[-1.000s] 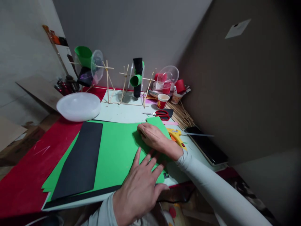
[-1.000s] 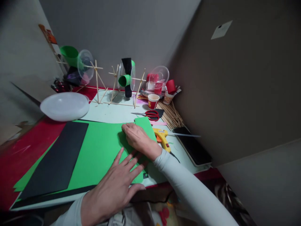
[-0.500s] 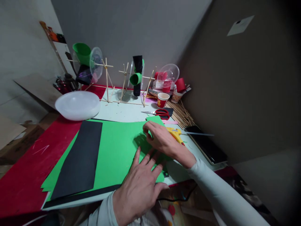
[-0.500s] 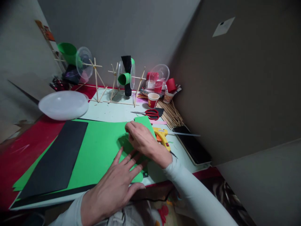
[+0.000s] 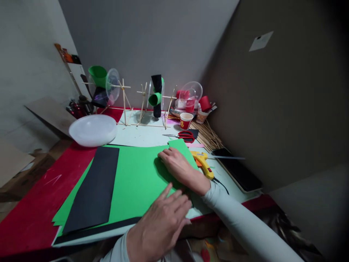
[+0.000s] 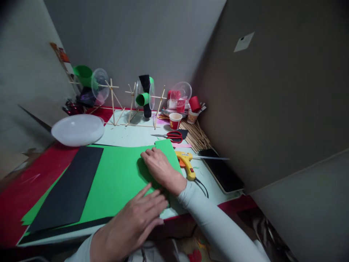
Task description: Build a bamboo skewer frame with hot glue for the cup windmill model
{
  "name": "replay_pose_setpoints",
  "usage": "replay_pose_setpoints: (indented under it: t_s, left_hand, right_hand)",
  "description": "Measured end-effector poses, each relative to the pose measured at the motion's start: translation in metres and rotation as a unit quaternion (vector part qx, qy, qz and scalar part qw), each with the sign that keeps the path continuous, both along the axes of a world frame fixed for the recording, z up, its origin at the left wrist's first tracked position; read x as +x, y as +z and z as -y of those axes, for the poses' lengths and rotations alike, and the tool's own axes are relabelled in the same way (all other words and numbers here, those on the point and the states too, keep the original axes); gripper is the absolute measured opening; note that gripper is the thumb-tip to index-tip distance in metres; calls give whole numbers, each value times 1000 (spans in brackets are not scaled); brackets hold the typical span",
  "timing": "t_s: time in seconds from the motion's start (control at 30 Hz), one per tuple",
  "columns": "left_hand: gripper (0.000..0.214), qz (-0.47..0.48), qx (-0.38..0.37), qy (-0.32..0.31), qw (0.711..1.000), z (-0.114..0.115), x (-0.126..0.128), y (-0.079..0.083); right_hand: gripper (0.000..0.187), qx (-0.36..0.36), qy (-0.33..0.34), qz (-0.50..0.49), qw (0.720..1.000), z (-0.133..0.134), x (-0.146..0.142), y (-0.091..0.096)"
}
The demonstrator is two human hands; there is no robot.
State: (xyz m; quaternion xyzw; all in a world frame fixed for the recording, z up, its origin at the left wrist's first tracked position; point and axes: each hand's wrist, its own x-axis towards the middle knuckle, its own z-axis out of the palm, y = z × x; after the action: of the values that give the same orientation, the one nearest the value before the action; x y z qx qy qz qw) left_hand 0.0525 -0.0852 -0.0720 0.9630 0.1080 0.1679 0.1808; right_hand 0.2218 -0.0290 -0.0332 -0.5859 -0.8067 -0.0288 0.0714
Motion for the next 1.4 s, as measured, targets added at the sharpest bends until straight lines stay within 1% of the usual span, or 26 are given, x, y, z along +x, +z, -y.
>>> replay_pose_setpoints:
  t_s: [0.07, 0.1, 0.13, 0.17, 0.2, 0.23, 0.27, 0.3, 0.33, 0.37, 0.4, 0.47, 0.53, 0.57, 0.67, 0.77, 0.9, 1.0, 1.1, 1.17, 1.27, 1.33, 1.4]
  left_hand:
    - [26, 78, 10, -93, 993, 2, 0, -6]
    - [24, 143, 17, -141, 980, 2, -1, -7]
    - [26, 187, 20, -161, 969, 2, -3, -6]
    - [28, 216, 17, -148, 965, 1, -5, -3]
    - [31, 231, 20, -110, 967, -2, -9, 1]
    - [35, 251, 30, -35, 967, -6, -14, 7]
    - [37, 219, 63, 34, 973, -13, -20, 13]
    - [35, 141, 99, 107, 979, -20, -24, 17]
    - [33, 86, 142, 184, 969, -29, -28, 19]
    - [35, 54, 192, 238, 950, -38, -30, 18]
    - [38, 14, 211, 276, 938, -46, -30, 16]
    - [40, -85, 207, 284, 932, -58, -25, 9]
    - [45, -141, 181, 288, 930, -60, -16, 4]
    - [47, -153, 168, 291, 929, -60, -12, 4]
    - [49, -157, 143, 298, 931, -54, -4, 8]
    - [48, -157, 136, 304, 930, -52, -3, 12]
    - [44, -164, 124, 308, 929, -54, -1, 11]
    - [43, -166, 100, 298, 935, -56, 0, 10]
    - [44, -161, 87, 293, 938, -57, 0, 12]
    - [45, -157, 81, 294, 939, -56, -1, 14]
    - [45, -153, 72, 294, 941, -53, 0, 16]
    - [48, -149, 65, 294, 942, -52, 1, 16]
    - [51, -146, 55, 292, 944, -52, 1, 16]
  right_hand:
    - [15, 6, 9, 28, 1000, 1, -5, 1]
    - [16, 10, 14, 40, 999, 2, -6, 2]
    - [16, 13, 18, 49, 999, 3, -7, 3]
    - [16, 14, 21, 58, 998, 3, -8, 3]
    - [16, 14, 24, 65, 998, 3, -8, 3]
    - [15, 13, 24, 71, 997, 3, -8, 2]
    - [13, 13, 24, 77, 997, 2, -8, 1]
    - [12, 13, 23, 82, 996, 1, -8, 0]
    - [11, 14, 22, 85, 996, 1, -8, -2]
    - [9, 16, 21, 87, 996, 0, -8, -4]
    - [8, 19, 20, 88, 996, 1, -8, -5]
    - [8, 27, 25, 86, 996, 2, -8, -8]
    - [8, 36, 36, 82, 995, 3, -8, -11]
    - [9, 41, 40, 80, 995, 4, -7, -12]
    - [13, 56, 49, 76, 994, 5, -6, -16]
    - [13, 69, 54, 75, 993, 6, -7, -19]
    - [14, 86, 62, 78, 991, 7, -9, -20]
    - [14, 94, 66, 75, 991, 8, -11, -22]
    - [13, 96, 60, 54, 992, 10, -12, -24]
    - [15, 97, 42, 23, 994, 10, -12, -25]
    - [21, 101, -6, -45, 994, 7, -10, -19]
    - [22, 105, -37, -102, 989, 7, -7, -6]
    - [18, 101, -43, -159, 981, 14, -1, 12]
